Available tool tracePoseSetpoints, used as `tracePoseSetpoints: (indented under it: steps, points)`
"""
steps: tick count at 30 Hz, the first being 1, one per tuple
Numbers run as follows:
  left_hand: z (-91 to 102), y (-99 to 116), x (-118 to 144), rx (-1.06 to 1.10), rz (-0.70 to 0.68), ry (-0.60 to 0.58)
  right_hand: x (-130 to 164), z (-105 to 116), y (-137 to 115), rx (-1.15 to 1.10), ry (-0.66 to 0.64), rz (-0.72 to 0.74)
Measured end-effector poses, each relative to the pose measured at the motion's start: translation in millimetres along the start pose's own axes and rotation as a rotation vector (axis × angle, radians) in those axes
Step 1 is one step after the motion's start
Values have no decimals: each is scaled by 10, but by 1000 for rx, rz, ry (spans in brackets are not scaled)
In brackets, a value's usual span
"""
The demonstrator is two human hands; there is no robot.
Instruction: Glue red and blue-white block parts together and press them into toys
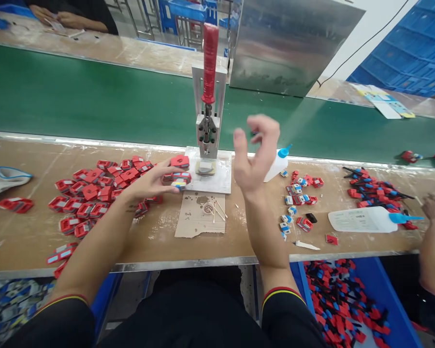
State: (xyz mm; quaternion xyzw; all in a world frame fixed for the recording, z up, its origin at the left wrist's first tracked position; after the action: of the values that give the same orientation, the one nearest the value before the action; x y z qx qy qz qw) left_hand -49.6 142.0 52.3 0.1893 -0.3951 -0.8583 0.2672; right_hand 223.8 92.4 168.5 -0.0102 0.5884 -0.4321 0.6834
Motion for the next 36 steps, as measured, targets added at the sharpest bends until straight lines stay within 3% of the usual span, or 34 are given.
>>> tracePoseSetpoints:
  steps: [1,3,6,9,12,16,21,25,29,32,36]
  points:
    - [6,46,140,77,-20,35,224,48,-70,-41,-58,18]
    - [-50,192,364,314,-99,80,597,21,-198,-177,-304,1]
    - [-296,513,483,676,-194,12,961,-145,-375,-337,-618,-7]
    - [-582,794,423,897,-194,-105,1117,-244,-445,-350,-699,41]
    - [-764,911,371,1003,-180,-180,1214,-231,-389,-393,-672,30]
    - [-843,937,397,1034,-236,-208,1366,-147,-304,-549,-577,-74]
    - [-833,986,448,971,-295,-236,1466,-108,-325,-699,-436,-233]
    - [-774,1076,498,841,-391,-214,1531,-142,-320,-923,-360,-493]
    - [-759,1134,544,743,-440,-180,1650,-164,-283,-1230,-184,-716]
    - [-762,1138,554,731,-439,-156,1698,-149,-264,-1352,-87,-799]
    - [-748,1130,537,753,-435,-148,1725,-117,-263,-1400,-53,-871]
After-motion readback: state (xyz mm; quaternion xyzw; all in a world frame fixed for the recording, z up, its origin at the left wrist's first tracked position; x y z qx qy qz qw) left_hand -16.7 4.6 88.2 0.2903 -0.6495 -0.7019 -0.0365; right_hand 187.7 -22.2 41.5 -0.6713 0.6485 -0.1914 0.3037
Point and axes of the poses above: each hand's wrist, its own x-axis away from the middle knuckle, its own z-axis out of the back of the hand, y = z × x, the point moved 4 cm from there along -x, towards the middle knuckle, and after that the axes turned 14 degrees about -y, right-handed, at the moved point
